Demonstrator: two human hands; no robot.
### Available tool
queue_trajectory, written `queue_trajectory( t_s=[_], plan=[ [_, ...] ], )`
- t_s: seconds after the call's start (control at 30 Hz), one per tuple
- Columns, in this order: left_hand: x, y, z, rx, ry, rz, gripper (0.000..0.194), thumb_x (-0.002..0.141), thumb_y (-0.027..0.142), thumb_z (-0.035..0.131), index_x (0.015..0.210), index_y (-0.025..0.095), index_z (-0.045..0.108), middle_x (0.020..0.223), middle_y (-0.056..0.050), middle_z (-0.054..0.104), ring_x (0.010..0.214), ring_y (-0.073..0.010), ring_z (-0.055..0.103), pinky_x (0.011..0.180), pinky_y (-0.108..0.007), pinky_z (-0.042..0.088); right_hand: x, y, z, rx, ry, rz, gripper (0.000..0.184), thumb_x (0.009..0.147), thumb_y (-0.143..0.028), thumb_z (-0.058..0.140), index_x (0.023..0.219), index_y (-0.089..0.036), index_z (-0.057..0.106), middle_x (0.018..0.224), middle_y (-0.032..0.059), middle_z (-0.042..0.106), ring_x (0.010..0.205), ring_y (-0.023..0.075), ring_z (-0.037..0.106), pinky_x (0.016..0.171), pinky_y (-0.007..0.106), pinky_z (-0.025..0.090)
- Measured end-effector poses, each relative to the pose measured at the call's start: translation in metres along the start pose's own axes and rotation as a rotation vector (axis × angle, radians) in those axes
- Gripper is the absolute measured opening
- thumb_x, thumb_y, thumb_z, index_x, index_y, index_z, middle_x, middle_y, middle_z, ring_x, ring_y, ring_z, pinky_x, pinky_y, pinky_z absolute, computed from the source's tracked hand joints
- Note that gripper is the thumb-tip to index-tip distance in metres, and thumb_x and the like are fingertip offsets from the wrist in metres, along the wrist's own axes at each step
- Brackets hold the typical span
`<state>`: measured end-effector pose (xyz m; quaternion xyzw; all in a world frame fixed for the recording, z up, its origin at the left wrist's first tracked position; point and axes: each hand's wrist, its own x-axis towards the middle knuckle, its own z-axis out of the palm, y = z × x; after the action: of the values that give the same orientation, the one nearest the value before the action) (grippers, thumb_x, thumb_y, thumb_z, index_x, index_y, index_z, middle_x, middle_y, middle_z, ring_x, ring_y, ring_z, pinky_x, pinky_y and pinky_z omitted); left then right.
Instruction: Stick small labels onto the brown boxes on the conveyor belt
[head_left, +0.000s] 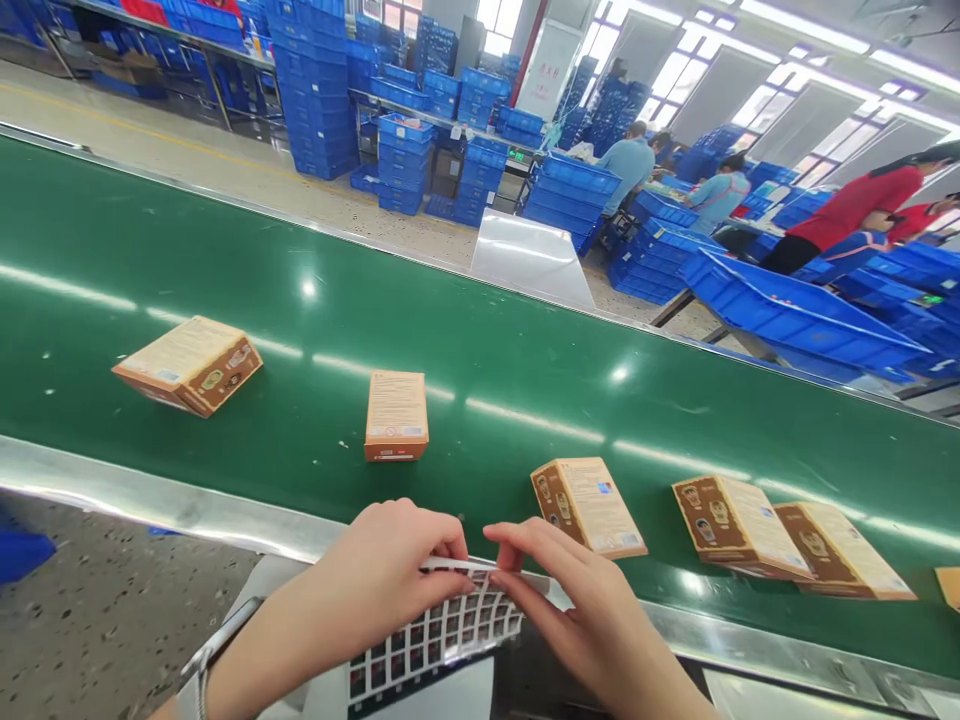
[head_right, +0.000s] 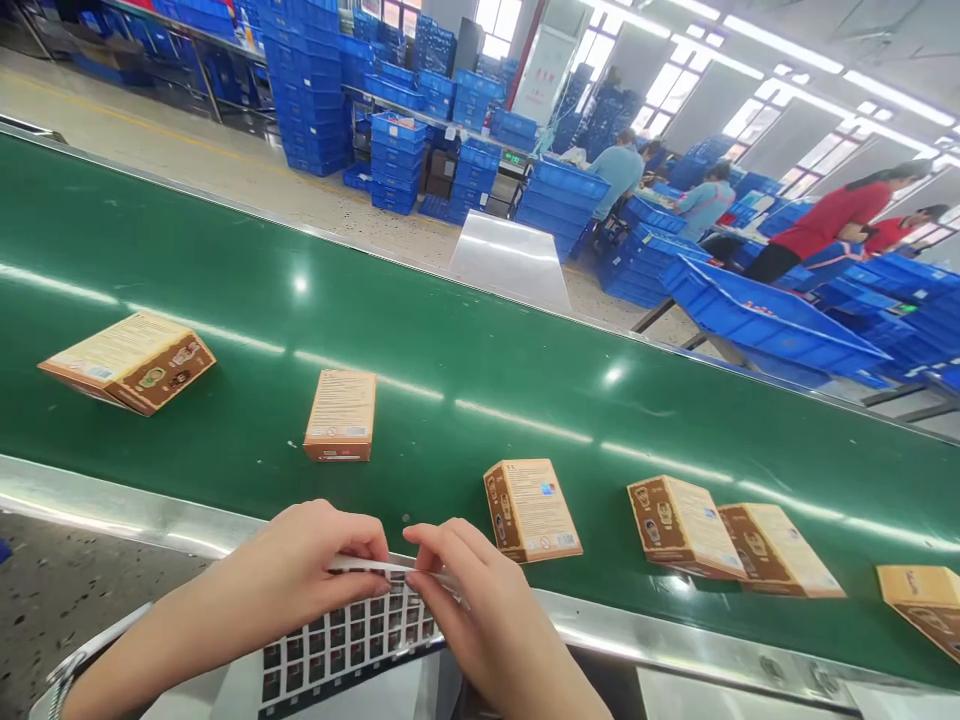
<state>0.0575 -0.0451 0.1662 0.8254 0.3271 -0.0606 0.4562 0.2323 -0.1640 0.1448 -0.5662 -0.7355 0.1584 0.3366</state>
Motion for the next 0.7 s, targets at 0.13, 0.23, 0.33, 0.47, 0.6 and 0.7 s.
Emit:
queue_trajectory(
  t_s=[0.13, 0.23, 0.33, 0.47, 0.6, 0.7],
  plan=[
    [-0.002, -0.002, 0.001, 0.040, 0.009, -0.001, 0.030, 0.090, 0.023, 0.061, 0.061, 0.020, 0.055, 0.053, 0.007, 0.039, 0.053, -0.0139, 0.033, 0.057, -0.027, 0.022, 0.003, 0.002, 0.005, -0.227, 0.031, -0.103, 0.021, 0.108, -0.015, 0.040, 0.114, -0.020, 0.060, 0.089, 0.0056, 0.068, 0.075, 0.0194, 0.067, 0.065, 0.032, 0.059],
    [0.000, -0.005, 0.000, -0.066, 0.024, 0.012, 0.031, 0.089, 0.026, 0.058, 0.059, 0.020, 0.052, 0.056, 0.005, 0.041, 0.055, -0.0147, 0.036, 0.056, -0.027, 0.023, 0.005, 0.000, 0.009, -0.436, 0.117, -0.253, 0.024, 0.104, -0.007, 0.041, 0.105, -0.017, 0.063, 0.094, 0.0109, 0.071, 0.085, 0.0256, 0.068, 0.074, 0.042, 0.058],
    [0.003, -0.012, -0.001, -0.213, 0.012, 0.024, 0.014, 0.079, 0.024, 0.066, 0.067, 0.019, 0.061, 0.060, 0.006, 0.055, 0.057, -0.0136, 0.048, 0.055, -0.024, 0.030, 0.007, 0.000, 0.008, -0.527, 0.119, -0.387, 0.028, 0.101, -0.001, 0.041, 0.107, -0.014, 0.065, 0.107, 0.0148, 0.075, 0.103, 0.0285, 0.069, 0.088, 0.046, 0.057],
    [0.005, -0.023, -0.004, -0.223, 0.055, 0.014, 0.007, 0.078, 0.017, 0.063, 0.073, 0.018, 0.068, 0.063, 0.004, 0.063, 0.059, -0.0132, 0.057, 0.055, -0.022, 0.036, 0.015, 0.009, 0.003, -0.235, 0.150, -0.248, 0.022, 0.097, -0.004, 0.051, 0.098, -0.020, 0.065, 0.107, 0.0095, 0.074, 0.103, 0.0228, 0.070, 0.087, 0.037, 0.059],
    [0.005, -0.032, -0.005, -0.168, 0.126, 0.036, 0.008, 0.080, 0.017, 0.071, 0.073, 0.020, 0.072, 0.084, -0.001, 0.074, 0.083, -0.0193, 0.066, 0.069, -0.025, 0.048, 0.039, 0.037, 0.003, 0.275, 0.291, 0.272, 0.008, 0.091, -0.031, 0.068, 0.087, -0.025, 0.069, 0.116, 0.0071, 0.073, 0.108, 0.0249, 0.068, 0.088, 0.038, 0.058],
    [0.011, -0.036, 0.000, -0.052, 0.186, 0.234, 0.017, 0.074, 0.006, 0.079, 0.069, 0.021, 0.073, 0.135, -0.002, 0.068, 0.129, -0.0277, 0.055, 0.105, -0.038, 0.048, 0.066, 0.061, 0.008, 0.581, 0.351, 0.642, 0.035, 0.072, -0.055, 0.082, 0.084, -0.023, 0.075, 0.126, 0.0106, 0.071, 0.117, 0.0322, 0.064, 0.096, 0.044, 0.053]
  ],
)
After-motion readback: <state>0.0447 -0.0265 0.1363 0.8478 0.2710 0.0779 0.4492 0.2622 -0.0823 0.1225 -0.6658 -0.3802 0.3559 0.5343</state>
